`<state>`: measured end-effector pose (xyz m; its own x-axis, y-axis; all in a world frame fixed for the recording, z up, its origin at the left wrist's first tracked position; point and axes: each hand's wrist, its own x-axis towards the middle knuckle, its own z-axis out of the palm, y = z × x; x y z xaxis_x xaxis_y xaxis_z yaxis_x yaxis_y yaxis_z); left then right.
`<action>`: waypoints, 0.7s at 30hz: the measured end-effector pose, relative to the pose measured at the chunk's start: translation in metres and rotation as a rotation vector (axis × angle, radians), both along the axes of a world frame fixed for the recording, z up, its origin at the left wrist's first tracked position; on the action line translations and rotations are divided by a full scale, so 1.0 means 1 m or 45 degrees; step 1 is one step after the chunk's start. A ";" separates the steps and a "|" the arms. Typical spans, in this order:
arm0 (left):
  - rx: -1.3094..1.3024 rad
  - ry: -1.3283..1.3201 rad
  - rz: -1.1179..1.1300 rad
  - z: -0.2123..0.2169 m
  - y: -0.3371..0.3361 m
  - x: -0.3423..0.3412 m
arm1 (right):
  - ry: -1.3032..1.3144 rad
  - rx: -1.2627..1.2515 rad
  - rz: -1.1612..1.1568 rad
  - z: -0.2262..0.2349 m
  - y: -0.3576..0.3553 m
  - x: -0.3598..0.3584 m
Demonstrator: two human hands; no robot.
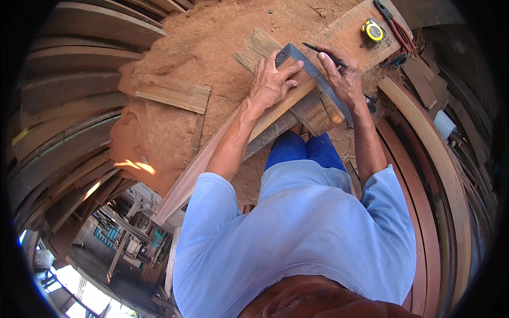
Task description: The person measures and marks a long wooden plank using a tape measure, square, and pencil. They repeatedly align the square and draw lines, then measure the plank length and mark it before moving the plank aside.
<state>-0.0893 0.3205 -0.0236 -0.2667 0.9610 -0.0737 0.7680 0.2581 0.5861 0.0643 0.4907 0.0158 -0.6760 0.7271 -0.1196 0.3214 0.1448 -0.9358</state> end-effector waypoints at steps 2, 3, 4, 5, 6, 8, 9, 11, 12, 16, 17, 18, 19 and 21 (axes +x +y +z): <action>0.008 -0.010 0.002 -0.004 -0.002 -0.001 | 0.022 -0.021 -0.041 0.001 0.001 0.000; 0.014 -0.015 0.003 -0.003 -0.001 -0.002 | 0.039 -0.017 -0.058 0.005 0.003 0.000; -0.005 -0.011 0.006 -0.002 -0.001 -0.002 | 0.056 -0.013 -0.075 0.006 0.003 0.001; -0.024 -0.007 0.009 -0.001 -0.001 -0.002 | 0.028 -0.003 -0.061 0.006 0.004 0.002; -0.044 0.000 0.014 0.002 -0.001 -0.001 | 0.001 0.007 -0.045 0.005 0.005 0.006; -0.045 -0.002 0.005 0.002 0.001 -0.002 | -0.008 0.030 -0.016 0.002 0.006 0.010; -0.046 -0.001 -0.004 0.002 0.001 -0.002 | 0.010 0.042 -0.008 0.000 0.006 0.010; -0.038 0.008 0.001 0.002 0.000 -0.001 | 0.025 0.051 -0.002 -0.001 0.005 0.009; -0.034 0.011 0.003 0.001 0.001 -0.001 | 0.021 0.048 -0.005 0.000 0.004 0.008; -0.044 -0.014 -0.013 -0.002 -0.001 -0.003 | 0.013 0.010 -0.010 0.002 0.002 0.005; -0.053 0.001 -0.013 -0.002 -0.001 -0.003 | 0.003 -0.009 -0.014 0.003 0.003 0.005; -0.060 0.014 -0.013 -0.003 -0.001 -0.003 | -0.009 -0.025 -0.019 0.005 0.004 0.005; -0.063 0.013 -0.013 -0.002 -0.001 -0.002 | -0.022 -0.042 -0.023 0.005 0.004 0.006; -0.068 0.019 -0.014 -0.001 0.000 -0.003 | -0.004 -0.022 -0.045 0.001 0.005 0.008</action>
